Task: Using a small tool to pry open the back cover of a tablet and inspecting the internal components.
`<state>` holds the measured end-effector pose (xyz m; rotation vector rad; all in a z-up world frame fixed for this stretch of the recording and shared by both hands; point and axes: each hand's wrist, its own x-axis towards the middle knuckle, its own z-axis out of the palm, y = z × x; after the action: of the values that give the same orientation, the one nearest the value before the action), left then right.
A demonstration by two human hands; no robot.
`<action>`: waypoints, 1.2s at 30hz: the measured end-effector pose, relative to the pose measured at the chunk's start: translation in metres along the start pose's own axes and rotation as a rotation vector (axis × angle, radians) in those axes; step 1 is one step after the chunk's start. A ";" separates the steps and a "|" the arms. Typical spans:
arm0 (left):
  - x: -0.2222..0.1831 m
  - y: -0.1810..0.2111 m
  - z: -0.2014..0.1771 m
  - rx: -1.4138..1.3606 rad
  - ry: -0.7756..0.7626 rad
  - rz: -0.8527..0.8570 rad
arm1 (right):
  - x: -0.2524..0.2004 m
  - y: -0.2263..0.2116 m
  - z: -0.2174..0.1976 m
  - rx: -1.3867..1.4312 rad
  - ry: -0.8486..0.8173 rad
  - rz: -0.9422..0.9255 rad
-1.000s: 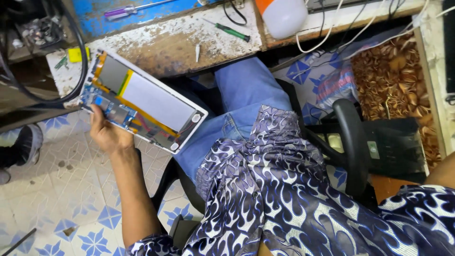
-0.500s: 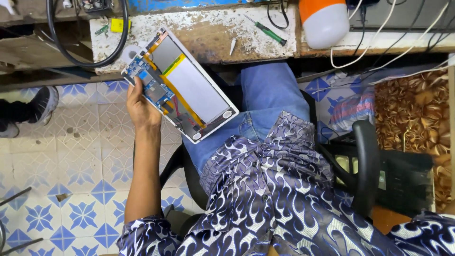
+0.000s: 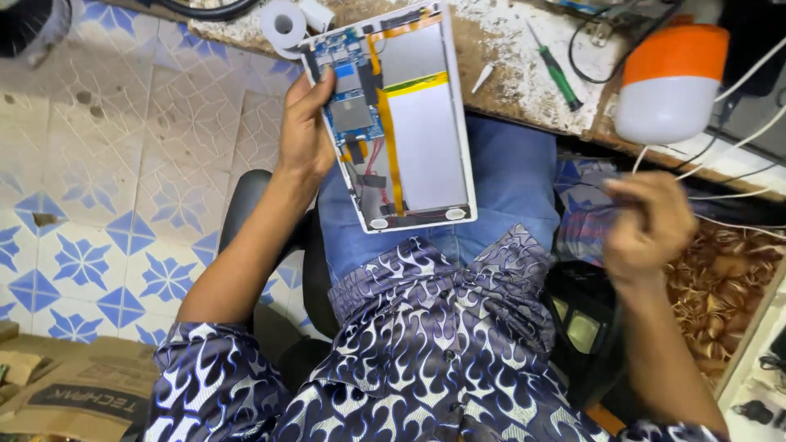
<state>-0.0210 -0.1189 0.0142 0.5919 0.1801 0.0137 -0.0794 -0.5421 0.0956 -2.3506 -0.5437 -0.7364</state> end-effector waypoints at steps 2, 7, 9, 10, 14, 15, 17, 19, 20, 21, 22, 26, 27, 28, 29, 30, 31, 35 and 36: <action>0.001 0.000 0.010 0.037 -0.059 0.016 | 0.031 -0.029 0.065 0.262 -0.347 0.108; -0.016 0.006 0.021 -0.029 0.065 -0.045 | 0.091 -0.080 0.123 0.669 -0.761 0.476; -0.013 0.010 0.020 -0.039 0.105 -0.051 | 0.100 -0.090 0.131 0.634 -0.846 0.499; -0.013 0.012 0.018 -0.024 0.089 -0.047 | 0.097 -0.094 0.132 0.655 -0.834 0.600; -0.014 0.012 0.019 -0.064 0.065 -0.078 | 0.071 -0.105 0.134 0.753 -0.637 0.886; -0.019 0.010 0.022 -0.059 0.071 -0.080 | 0.059 -0.111 0.131 0.759 -0.639 0.891; -0.016 0.008 0.030 -0.030 0.021 -0.101 | 0.048 -0.116 0.131 0.896 -0.368 0.907; -0.020 0.011 0.034 -0.008 -0.030 -0.101 | 0.041 -0.125 0.123 0.905 -0.320 0.917; -0.022 0.009 0.036 0.008 -0.072 -0.117 | 0.035 -0.130 0.118 0.903 -0.273 0.944; -0.023 0.010 0.037 0.014 -0.085 -0.120 | 0.031 -0.132 0.116 0.904 -0.259 0.940; -0.027 0.009 0.038 0.015 -0.160 -0.103 | 0.024 -0.135 0.112 0.914 -0.218 0.945; -0.040 0.008 0.044 0.083 -0.302 -0.069 | 0.012 -0.140 0.107 1.024 -0.124 0.979; -0.047 0.006 0.042 0.087 -0.306 -0.076 | 0.009 -0.144 0.105 1.025 -0.116 0.983; -0.047 0.006 0.042 0.081 -0.320 -0.074 | 0.009 -0.146 0.107 1.073 -0.095 0.987; -0.047 0.006 0.041 0.075 -0.334 -0.073 | 0.010 -0.148 0.108 1.121 -0.074 0.991; -0.049 0.007 0.040 0.079 -0.347 -0.072 | 0.010 -0.149 0.109 1.124 -0.063 0.982; -0.050 0.007 0.039 0.038 -0.355 -0.080 | 0.010 -0.150 0.110 1.140 -0.068 0.982; -0.061 0.004 0.031 -0.219 -0.402 -0.244 | 0.010 -0.156 0.111 1.151 -0.071 0.971; -0.064 0.001 0.031 -0.219 -0.390 -0.238 | 0.010 -0.156 0.111 1.155 -0.084 0.977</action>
<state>-0.0783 -0.1397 0.0508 0.3424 -0.1296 -0.3072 -0.1146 -0.3537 0.0952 -1.2580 0.1858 0.1596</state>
